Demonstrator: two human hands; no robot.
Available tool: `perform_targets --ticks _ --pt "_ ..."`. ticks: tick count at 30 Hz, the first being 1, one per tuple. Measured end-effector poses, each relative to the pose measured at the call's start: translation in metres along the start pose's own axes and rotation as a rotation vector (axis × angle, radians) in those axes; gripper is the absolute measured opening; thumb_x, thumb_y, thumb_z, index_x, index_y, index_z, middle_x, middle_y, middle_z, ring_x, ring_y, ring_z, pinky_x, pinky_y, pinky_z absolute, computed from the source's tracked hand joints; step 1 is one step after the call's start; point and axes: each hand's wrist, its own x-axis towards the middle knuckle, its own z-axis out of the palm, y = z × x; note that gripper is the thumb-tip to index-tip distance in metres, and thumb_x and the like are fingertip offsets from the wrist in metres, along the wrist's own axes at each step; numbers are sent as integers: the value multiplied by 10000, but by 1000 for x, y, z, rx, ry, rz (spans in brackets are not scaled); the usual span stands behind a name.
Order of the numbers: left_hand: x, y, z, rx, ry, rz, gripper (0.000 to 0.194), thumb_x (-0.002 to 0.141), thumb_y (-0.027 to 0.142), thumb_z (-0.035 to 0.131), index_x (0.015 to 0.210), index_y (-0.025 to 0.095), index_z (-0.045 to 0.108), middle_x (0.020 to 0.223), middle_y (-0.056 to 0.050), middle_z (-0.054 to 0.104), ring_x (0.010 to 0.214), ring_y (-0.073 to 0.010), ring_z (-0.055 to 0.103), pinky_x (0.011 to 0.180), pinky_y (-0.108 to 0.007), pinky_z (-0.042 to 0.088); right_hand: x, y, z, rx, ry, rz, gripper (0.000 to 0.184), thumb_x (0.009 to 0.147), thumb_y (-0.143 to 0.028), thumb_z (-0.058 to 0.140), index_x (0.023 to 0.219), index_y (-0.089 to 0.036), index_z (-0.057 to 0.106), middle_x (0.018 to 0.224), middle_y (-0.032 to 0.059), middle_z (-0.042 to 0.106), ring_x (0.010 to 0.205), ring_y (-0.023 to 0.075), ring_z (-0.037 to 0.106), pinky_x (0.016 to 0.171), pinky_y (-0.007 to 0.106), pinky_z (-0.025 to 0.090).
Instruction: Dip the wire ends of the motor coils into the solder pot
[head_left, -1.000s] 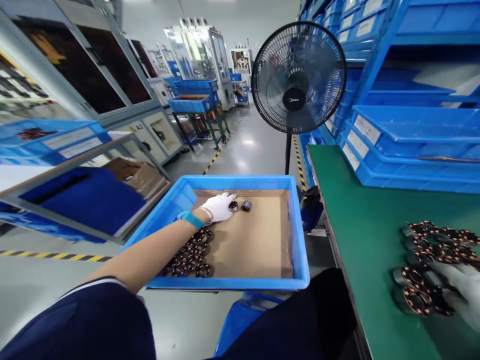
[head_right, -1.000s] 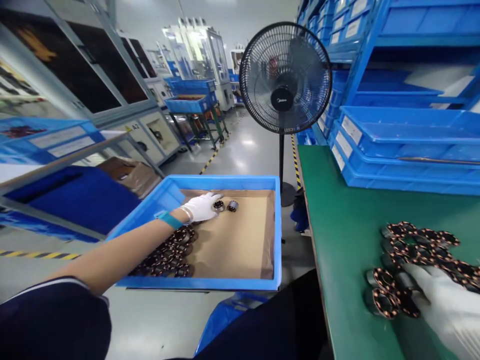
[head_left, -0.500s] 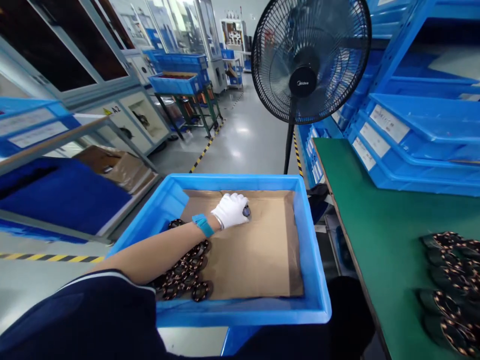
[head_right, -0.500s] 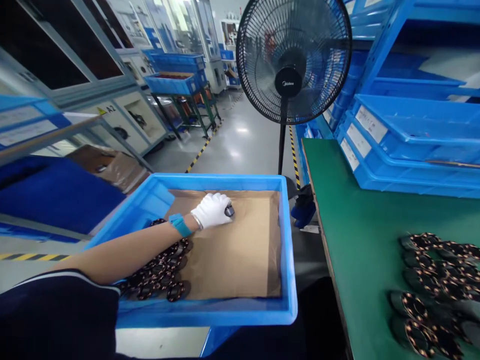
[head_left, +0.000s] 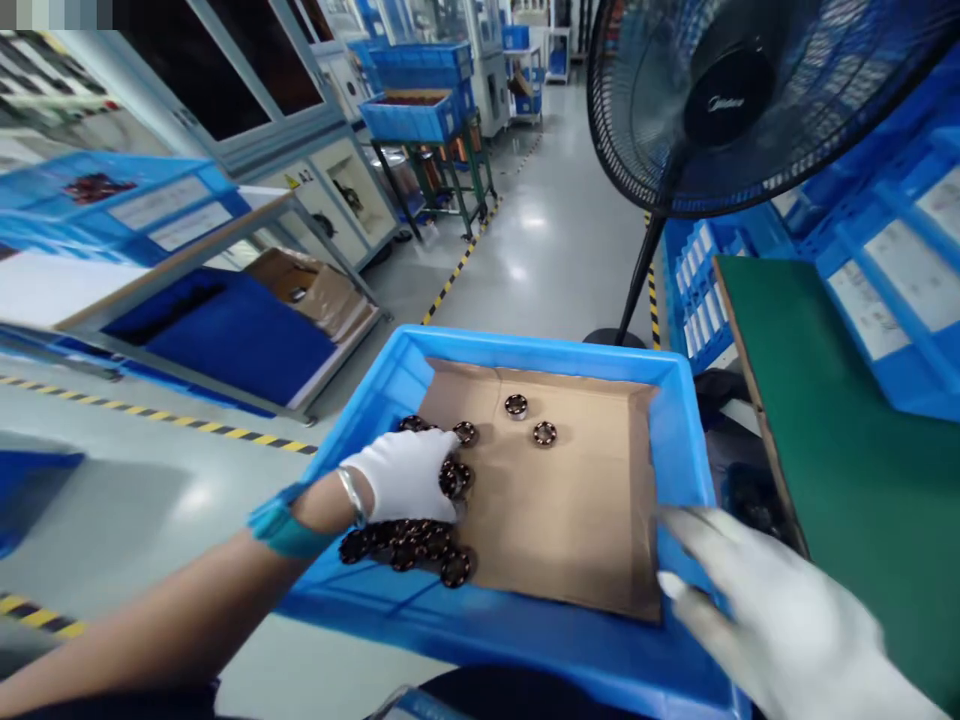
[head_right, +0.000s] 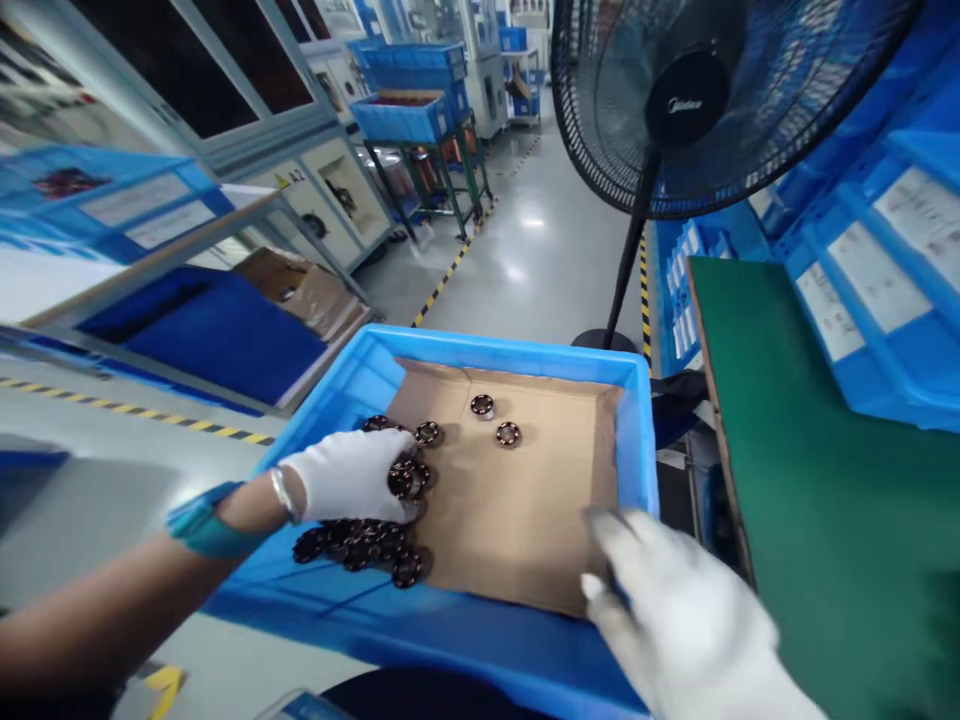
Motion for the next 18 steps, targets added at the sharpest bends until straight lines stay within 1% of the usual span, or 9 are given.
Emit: perform_targets --ticks 1,2,4,7,9,10,13,15,18 --pt "-6 4 7 13 4 9 403 606 518 690 901 254 613 921 -106 654 803 -337 642 661 -414 469 20 -16 10 15 -86 -93 352 863 -354 491 1198 -295 583 1033 38 667 814 207 654 619 306 511" --pt "-9 7 13 18 15 18 305 660 451 652 880 243 613 941 -112 652 801 -325 644 665 -413 471 39 -31 19 24 -181 -143 350 874 -312 479 1209 -274 573 1027 41 664 827 204 651 667 310 512" --pt "-11 7 21 -22 55 37 196 711 354 595 860 228 615 958 -110 652 826 -306 645 706 -412 480 71 -53 33 19 -319 -170 329 874 -291 499 1189 -237 577 1013 50 660 836 210 650 696 316 503" --pt "-9 0 21 -235 164 43 277 696 350 625 944 228 618 940 -81 661 882 -294 635 789 -412 492 100 -69 46 -18 -445 -135 319 866 -318 534 1162 -206 576 1036 65 649 870 225 646 705 315 489" --pt "-8 -2 18 -481 195 76 413 665 343 664 1053 221 598 938 -64 665 878 -274 636 799 -399 508 109 -72 53 -46 -486 -123 319 865 -329 529 1154 -201 569 1058 71 641 878 230 644 699 317 483" --pt "-7 0 17 -610 177 111 459 657 330 674 1092 214 582 942 -59 665 870 -258 639 796 -387 518 113 -72 57 -59 -501 -117 320 862 -335 524 1150 -201 567 1068 73 637 875 234 645 692 321 483" --pt "-3 9 15 -909 33 223 432 674 284 661 1080 189 550 924 -47 657 838 -206 643 772 -349 538 121 -72 70 -79 -529 -101 373 853 -369 504 1188 -211 544 1106 81 620 877 254 644 675 340 490" --pt "0 16 17 -1010 -24 252 381 675 255 651 1028 183 525 890 -33 635 809 -176 632 737 -324 540 127 -71 80 -80 -529 -90 435 844 -397 495 1242 -220 512 1117 84 610 879 270 641 662 354 495" --pt "3 22 21 -1072 32 273 405 682 244 635 1055 177 491 910 -34 600 816 -148 605 744 -299 527 132 -69 92 -92 -512 -83 487 833 -401 499 1284 -218 474 1112 90 600 867 280 634 646 367 500"
